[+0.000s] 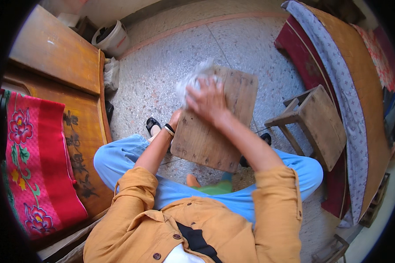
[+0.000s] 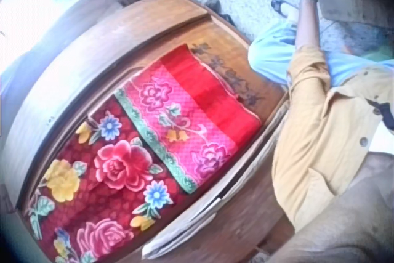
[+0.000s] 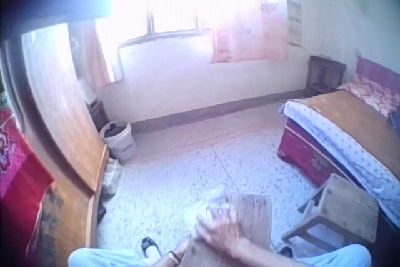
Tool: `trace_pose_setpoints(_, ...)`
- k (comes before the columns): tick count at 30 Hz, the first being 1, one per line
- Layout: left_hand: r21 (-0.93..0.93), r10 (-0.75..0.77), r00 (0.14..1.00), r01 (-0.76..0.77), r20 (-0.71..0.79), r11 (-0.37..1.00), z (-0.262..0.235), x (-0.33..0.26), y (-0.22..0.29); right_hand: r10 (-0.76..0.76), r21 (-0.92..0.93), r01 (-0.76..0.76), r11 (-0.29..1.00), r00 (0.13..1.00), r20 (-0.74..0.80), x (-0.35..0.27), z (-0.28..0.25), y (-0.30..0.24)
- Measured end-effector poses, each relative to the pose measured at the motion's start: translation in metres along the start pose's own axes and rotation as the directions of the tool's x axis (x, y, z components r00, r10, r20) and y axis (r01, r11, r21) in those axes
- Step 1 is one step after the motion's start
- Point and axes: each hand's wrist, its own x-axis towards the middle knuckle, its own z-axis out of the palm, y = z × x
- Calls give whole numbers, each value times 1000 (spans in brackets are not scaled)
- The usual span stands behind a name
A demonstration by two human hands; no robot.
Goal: The person sits cross-legged on the floor and wipes a small wooden stool with a white cloth. They clean the legs and frame of the stool, then flip it over to wipe the seat surface thoroughly.
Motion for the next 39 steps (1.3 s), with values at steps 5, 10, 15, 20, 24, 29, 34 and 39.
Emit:
trace_pose_setpoints(5, -137, -285, 955, 272, -80, 952, 20, -5, 12, -270, 294, 221, 930, 953, 136, -103, -71, -71)
trace_pose_setpoints(10, -491, -348, 930, 357, 114, 794, 17, -6, 10, -214, 328, 158, 932, 967, 142, -81, -65, -59)
trace_pose_setpoints(15, -68, -102, 995, 100, -21, 993, 13, 0, 1, 104, 137, -105, 985, 994, 11, 8, 1, 16)
trace_pose_setpoints(20, 53, -182, 979, 188, -93, 981, 14, 4, 6, 257, 91, -261, 961, 965, 52, 37, 10, 43)
trace_pose_setpoints(24, -85, -7, 992, -4, -126, 996, -17, 16, -57, 62, 152, -78, 985, 992, 108, -18, -20, -4)
trace_pose_setpoints(29, -161, -242, 962, 221, -125, 962, 14, 7, -19, -121, 241, 61, 969, 963, 243, -126, -99, -60)
trace_pose_setpoints(34, -145, -189, 974, 171, -123, 974, -5, 12, -41, -71, 223, 21, 975, 973, 218, -106, -90, -39)
trace_pose_setpoints(39, 26, -149, 980, 153, -129, 988, 5, 11, -19, 243, 51, -247, 968, 967, 75, -22, -32, 59)
